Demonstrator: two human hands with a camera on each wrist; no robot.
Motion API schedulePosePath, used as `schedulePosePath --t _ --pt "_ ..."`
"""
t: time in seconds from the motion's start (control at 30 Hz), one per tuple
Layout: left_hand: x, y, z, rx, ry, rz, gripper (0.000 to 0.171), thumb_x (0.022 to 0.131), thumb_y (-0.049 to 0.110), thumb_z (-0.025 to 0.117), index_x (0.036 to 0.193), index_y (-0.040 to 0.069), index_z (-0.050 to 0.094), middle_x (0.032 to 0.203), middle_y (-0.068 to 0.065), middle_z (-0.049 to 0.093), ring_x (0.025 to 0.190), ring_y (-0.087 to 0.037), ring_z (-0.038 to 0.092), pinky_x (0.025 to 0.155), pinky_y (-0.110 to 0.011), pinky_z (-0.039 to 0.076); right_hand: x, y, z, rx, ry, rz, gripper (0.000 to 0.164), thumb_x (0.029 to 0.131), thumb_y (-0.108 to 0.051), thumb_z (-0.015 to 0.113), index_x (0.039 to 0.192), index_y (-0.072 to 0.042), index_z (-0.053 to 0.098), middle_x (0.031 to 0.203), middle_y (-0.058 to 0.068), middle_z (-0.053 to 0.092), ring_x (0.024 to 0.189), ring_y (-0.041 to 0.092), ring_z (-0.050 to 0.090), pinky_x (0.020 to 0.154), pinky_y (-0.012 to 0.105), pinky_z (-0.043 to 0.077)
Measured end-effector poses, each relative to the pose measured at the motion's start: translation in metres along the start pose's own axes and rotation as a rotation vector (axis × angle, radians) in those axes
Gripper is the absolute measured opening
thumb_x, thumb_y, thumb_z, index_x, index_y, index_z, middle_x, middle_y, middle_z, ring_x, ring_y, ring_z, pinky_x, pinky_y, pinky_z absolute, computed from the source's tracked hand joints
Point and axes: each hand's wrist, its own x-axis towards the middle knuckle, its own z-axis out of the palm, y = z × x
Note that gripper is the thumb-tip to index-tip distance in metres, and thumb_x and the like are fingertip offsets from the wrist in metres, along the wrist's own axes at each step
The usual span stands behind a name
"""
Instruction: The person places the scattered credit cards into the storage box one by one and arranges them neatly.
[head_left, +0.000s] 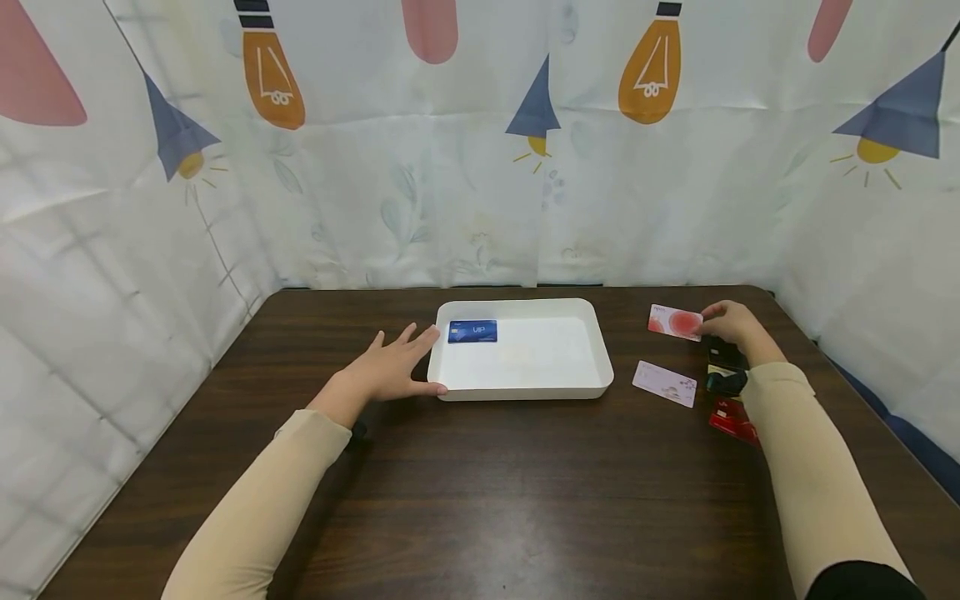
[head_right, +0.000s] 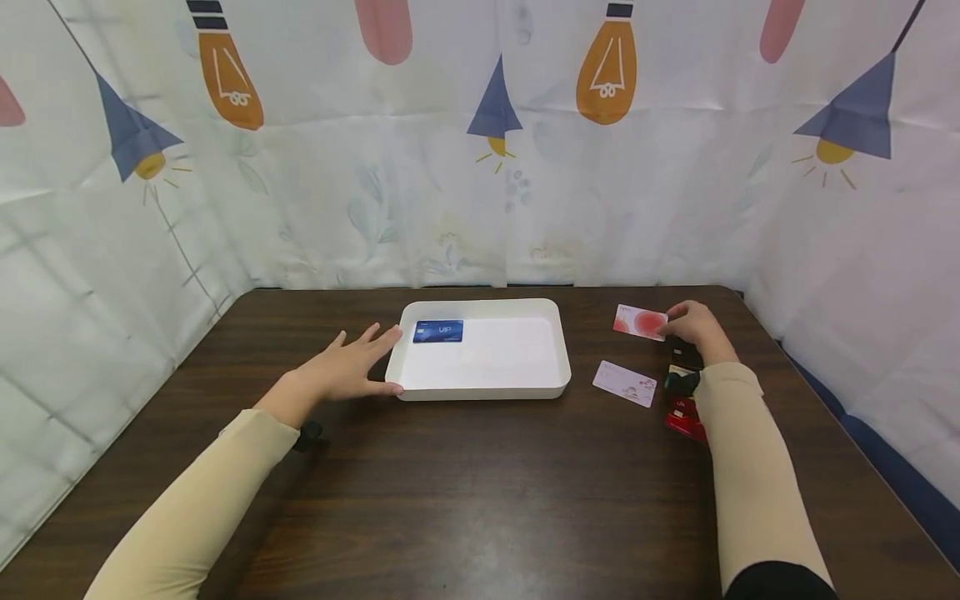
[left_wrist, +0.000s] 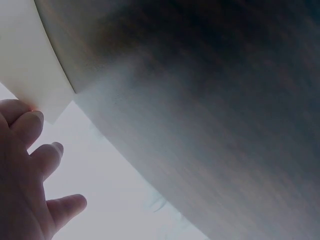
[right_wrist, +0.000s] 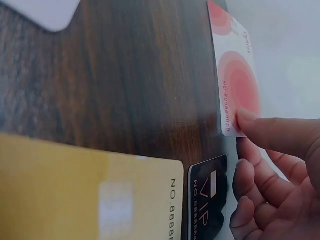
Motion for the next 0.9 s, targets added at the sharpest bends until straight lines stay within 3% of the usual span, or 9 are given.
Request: schedulePosePath --t 0.23,0.43,0.6,0.8,0.9 --pt "0.0 0.0 -0.001 -0.002 -0.006 -0.007 0.11 0.088 0.075 0.061 0.165 0.01 0.017 0.169 -0.012 0.021 0.156 -0.037 0.009 0.116 -0.073 0.003 0.001 0.003 0.001 0.078 0.063 -0.024 0.043 0.101 -0.009 0.059 0.132 0.017 0.043 0.121 0.036 0.049 0.102 0.04 0.054 0.093 0.05 0.049" --pt "0.001 0.0 0.0 0.004 -0.004 -0.004 0.11 0.088 0.075 0.06 0.165 0.01 0.017 0.169 -0.011 0.02 0.156 -0.037 0.009 0.116 -0.073 0.003 0.002 0.005 0.002 0.175 0.093 -0.022 0.042 0.102 -0.004 0.061 0.135 0.017 0.045 0.11 0.025 0.06 0.077 0.009 0.061 0.069 0.021 0.055" --pt "0.0 0.0 -0.001 0.007 -0.006 -0.008 0.109 0.089 0.074 0.061 0.165 0.01 0.017 0.169 -0.011 0.02 0.156 -0.037 0.009 0.116 -0.072 0.004 -0.001 0.005 0.004 0.305 0.072 0.002 0.045 0.103 -0.002 0.058 0.14 0.017 0.042 0.098 0.009 0.059 0.07 0.003 0.06 0.07 0.022 0.059" --pt "0.0 0.001 -0.001 0.005 -0.003 -0.005 0.108 0.089 0.073 0.061 0.165 0.01 0.017 0.169 -0.012 0.02 0.156 -0.037 0.009 0.116 -0.072 0.004 -0.007 0.003 0.007 0.38 0.067 0.048 0.049 0.105 -0.004 0.055 0.147 0.013 0.036 0.119 0.023 0.051 0.075 0.003 0.059 0.078 0.025 0.06" --pt "0.001 0.001 -0.001 0.005 -0.006 -0.002 0.109 0.089 0.073 0.061 0.165 0.01 0.016 0.169 -0.012 0.02 0.156 -0.037 0.009 0.116 -0.072 0.004 -0.01 0.006 0.007 0.427 0.068 0.063 0.051 0.106 -0.006 0.055 0.15 0.011 0.035 0.123 0.021 0.048 0.075 0.002 0.06 0.08 0.025 0.059"
